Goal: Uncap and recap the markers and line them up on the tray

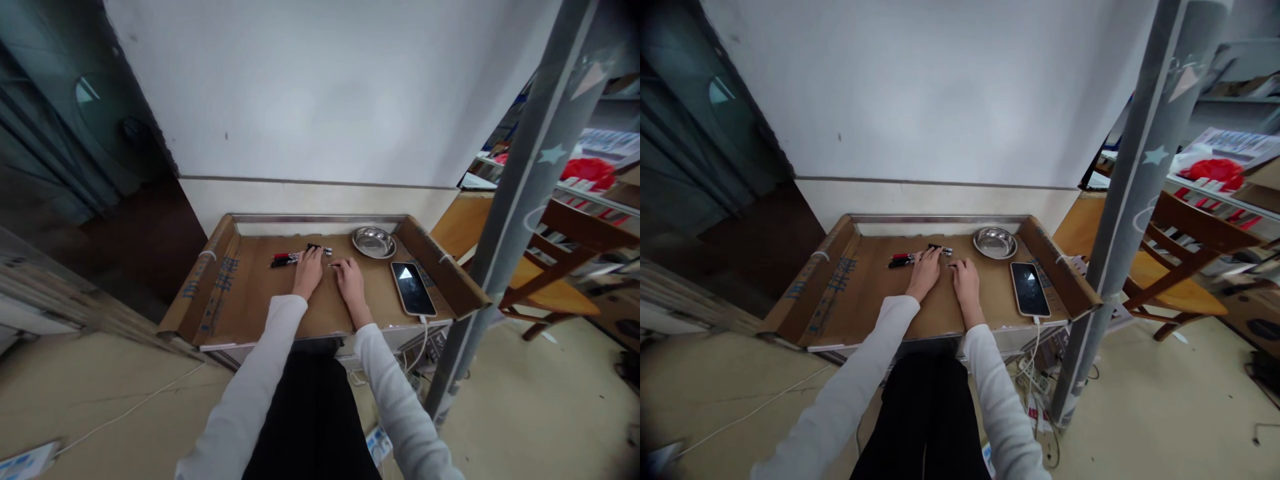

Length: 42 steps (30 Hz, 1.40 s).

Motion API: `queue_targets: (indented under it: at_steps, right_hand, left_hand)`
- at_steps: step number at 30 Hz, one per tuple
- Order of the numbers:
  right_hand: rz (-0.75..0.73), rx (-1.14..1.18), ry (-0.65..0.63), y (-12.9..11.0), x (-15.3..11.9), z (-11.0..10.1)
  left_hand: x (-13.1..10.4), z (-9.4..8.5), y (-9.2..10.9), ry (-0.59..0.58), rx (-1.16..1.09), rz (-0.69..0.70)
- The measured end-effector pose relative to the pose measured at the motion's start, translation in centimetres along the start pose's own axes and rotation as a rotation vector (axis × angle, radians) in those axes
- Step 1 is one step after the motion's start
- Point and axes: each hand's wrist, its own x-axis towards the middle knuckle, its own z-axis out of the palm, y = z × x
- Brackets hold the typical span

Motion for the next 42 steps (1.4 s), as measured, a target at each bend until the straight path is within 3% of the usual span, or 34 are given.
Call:
queue_targets:
  at_steps: [6,11,20,24,28,31,38,42]
  right_hand:
    - [0.078,-0.087,0.03,0.0,0.0,-0.7]
    - [0.093,-0.099,0.023,0.1,-0.2,-0.8]
    - [-0.152,0.147,-0.111,-1.5,-0.6,-0.9]
    - [-0.234,0.163,-0.178,-1.7,-0.4,-0.5]
    - [-0.117,-0.072,-0.13,-0.9,0.6,0.6]
    - [-0.041,-0.17,-0.098,-0.5,1.4,1.3]
    - [-0.021,-0.244,-0.098,-0.6,2.3,2.0]
    - [-0.026,-0.248,-0.082,-0.5,2.2,2.0]
  left_hand:
    - [-1.1,-0.8,0.6,-0.065,0.103,0.007]
    - [-2.6,-2.1,1.0,-0.069,-0.003,0.055]
    - [-3.5,-2.9,0.8,-0.005,-0.07,-0.045]
    - [-4.3,-3.7,0.3,0.096,-0.043,-0.172]
    - [-5.2,-4.3,-0.5,0.141,0.064,-0.387]
    - [-5.4,-4.0,-1.0,0.133,0.136,-0.475]
    - [-4.5,-3.3,-1.5,0.132,0.17,-0.561]
    - [-4.3,-3.6,-1.4,0.113,0.129,-0.521]
